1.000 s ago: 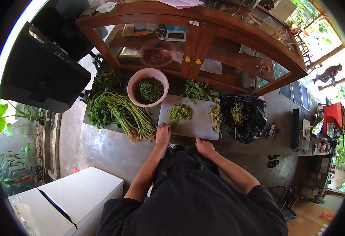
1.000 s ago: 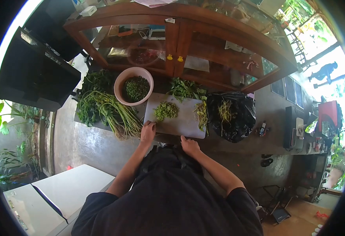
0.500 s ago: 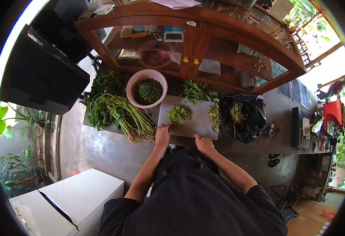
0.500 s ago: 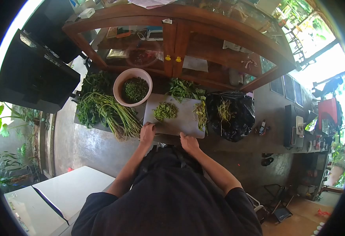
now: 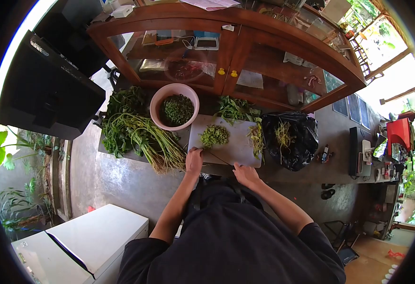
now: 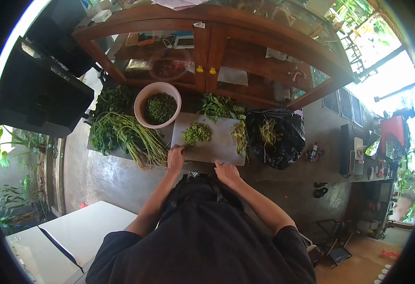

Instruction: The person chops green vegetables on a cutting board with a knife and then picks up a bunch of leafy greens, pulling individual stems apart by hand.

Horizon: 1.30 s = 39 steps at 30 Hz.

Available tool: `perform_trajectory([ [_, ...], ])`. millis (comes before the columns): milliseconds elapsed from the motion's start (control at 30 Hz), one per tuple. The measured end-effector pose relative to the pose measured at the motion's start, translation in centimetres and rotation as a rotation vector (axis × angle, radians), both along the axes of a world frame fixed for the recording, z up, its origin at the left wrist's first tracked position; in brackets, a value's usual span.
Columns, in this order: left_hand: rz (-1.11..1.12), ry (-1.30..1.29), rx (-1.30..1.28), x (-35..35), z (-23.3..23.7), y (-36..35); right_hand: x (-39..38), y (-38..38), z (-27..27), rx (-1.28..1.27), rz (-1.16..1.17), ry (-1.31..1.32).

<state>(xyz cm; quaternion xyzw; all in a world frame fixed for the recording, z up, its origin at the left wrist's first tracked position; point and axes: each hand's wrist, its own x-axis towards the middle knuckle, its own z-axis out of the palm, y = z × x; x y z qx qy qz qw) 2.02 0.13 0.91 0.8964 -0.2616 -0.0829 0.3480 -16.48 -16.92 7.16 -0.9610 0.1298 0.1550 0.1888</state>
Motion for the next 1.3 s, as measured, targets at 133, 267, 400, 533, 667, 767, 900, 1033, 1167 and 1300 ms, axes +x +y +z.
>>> perform_trajectory([
  [133, -0.012, 0.013, -0.006, 0.1, -0.4, 0.1, -0.3, -0.1, 0.3, 0.009, 0.000, 0.034],
  [267, -0.027, 0.042, 0.016, 0.2, 0.2, 0.0, 0.1, 0.1, 1.2, 0.000, -0.012, 0.113],
  [400, -0.026, 0.081, 0.013, 0.2, 0.1, 0.1, 0.1, 0.3, 1.0, 0.000, -0.010, 0.095],
  [533, -0.022, 0.011, -0.054, 0.0, -0.2, 0.3, 0.7, 0.5, -2.7, 0.132, -0.083, 0.165],
  [667, 0.001, -0.027, -0.065, -0.2, -0.2, 0.0, 2.3, 1.3, -3.6, 0.196, -0.117, 0.107],
  [767, 0.040, 0.034, -0.052, -0.2, -0.1, -0.1, 1.9, 1.3, -4.5, 0.204, -0.133, 0.136],
  [900, 0.028, 0.024, -0.043, -0.1, 0.0, 0.0, -0.5, 0.2, -4.2, 0.181, -0.136, 0.197],
  [1033, 0.036, 0.004, -0.049, -0.3, 0.1, -0.2, -1.2, -0.1, -4.1, 0.109, -0.128, 0.169],
  [1167, 0.004, 0.009, 0.004, -0.4, 0.5, -0.2, 0.5, 0.8, -4.9, 0.087, -0.123, 0.083],
  [1300, -0.015, -0.035, 0.027, -0.7, 0.4, 0.1, 1.7, 0.9, -3.7, 0.038, -0.092, 0.041],
])
